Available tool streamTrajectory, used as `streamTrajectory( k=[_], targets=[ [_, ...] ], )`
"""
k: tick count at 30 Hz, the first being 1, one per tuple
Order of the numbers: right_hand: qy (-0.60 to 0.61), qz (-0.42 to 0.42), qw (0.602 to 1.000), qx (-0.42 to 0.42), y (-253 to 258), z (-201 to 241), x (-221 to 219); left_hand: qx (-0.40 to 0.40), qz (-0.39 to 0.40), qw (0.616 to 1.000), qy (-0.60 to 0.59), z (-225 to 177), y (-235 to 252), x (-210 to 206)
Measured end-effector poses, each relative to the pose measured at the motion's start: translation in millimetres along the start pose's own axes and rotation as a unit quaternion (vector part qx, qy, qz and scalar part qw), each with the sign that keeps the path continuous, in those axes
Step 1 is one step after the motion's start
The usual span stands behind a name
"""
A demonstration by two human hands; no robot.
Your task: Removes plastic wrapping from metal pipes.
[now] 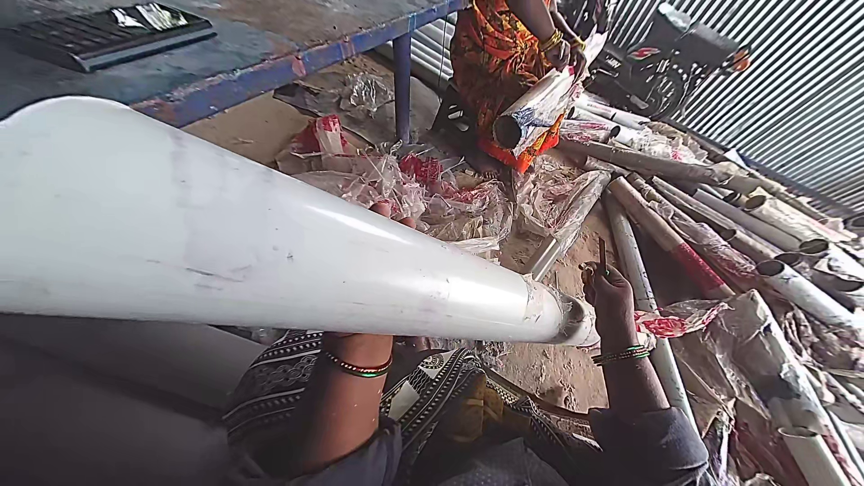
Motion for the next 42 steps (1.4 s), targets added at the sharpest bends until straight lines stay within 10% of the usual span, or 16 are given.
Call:
streamTrajectory(
  k=[42],
  targets=[
    [-0.053,-0.046,0.994,0.081,5,11,19,-0.009,0.033,0.999,-0.001,-3,1,-7]
  ],
)
Point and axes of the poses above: each hand's wrist, its own y-axis towards the middle knuckle, its own x-axis out of the back of the hand, z = x × y, the point moved 9 cm from there along y, towards the middle knuckle, and after that the axes turned 11 degrees about y, right-handed, at the moved point
